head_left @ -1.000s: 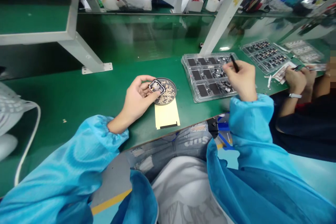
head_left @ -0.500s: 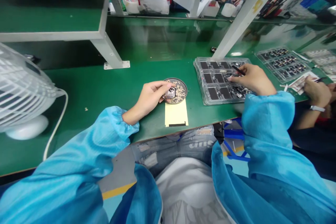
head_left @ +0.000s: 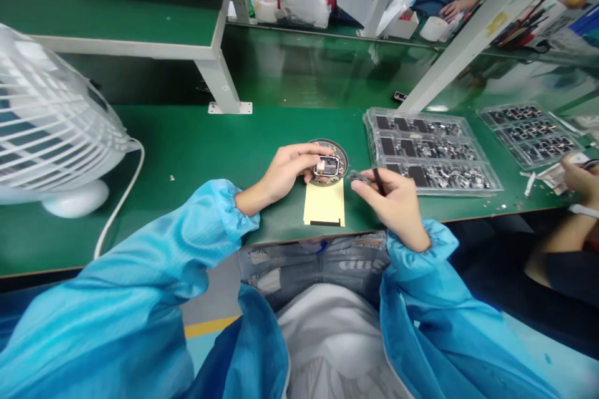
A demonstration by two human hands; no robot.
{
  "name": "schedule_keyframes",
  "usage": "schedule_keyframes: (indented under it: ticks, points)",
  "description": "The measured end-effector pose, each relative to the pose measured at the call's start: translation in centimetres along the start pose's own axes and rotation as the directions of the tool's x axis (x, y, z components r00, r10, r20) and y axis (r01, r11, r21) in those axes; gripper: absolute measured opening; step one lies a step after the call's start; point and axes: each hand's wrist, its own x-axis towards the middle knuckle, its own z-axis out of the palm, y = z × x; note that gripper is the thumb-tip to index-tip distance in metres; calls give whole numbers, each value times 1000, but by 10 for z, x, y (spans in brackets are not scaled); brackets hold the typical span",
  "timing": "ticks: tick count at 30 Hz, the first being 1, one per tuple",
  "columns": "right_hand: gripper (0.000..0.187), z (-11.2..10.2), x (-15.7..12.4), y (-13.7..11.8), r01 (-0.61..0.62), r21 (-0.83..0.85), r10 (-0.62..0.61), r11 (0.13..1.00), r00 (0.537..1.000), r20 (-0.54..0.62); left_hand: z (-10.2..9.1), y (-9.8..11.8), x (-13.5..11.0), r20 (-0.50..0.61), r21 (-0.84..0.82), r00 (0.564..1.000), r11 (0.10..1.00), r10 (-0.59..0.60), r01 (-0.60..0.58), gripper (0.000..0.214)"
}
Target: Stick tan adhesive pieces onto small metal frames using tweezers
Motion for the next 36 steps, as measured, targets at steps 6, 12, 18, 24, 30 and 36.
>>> schedule_keyframes:
  ticks: [6,12,18,24,30,36]
  points:
    - [34,22,7,14,-124,202,97,971,986,137,4,2,-5,50,92,995,992,87,-91,36]
    - [48,27,7,14,-130,233,105,964,987,118,10,-3,-9,49,193,988,969,149,-156,37]
    - [41,29,2,16,-100,276,53,956,983,174,12,-6,-8,-59,303,985,943,162,-137,29]
    - [36,31,1,23,-120,198,94,973,986,135,12,1,-11,-29,365,989,922,148,-127,38]
    - [40,31,3,25,-165,198,141,966,982,128,10,4,-13,34,341,990,930,136,-139,42]
    - [41,30,4,18,-227,282,208,932,974,94,10,-5,-14,115,391,976,895,185,-216,48]
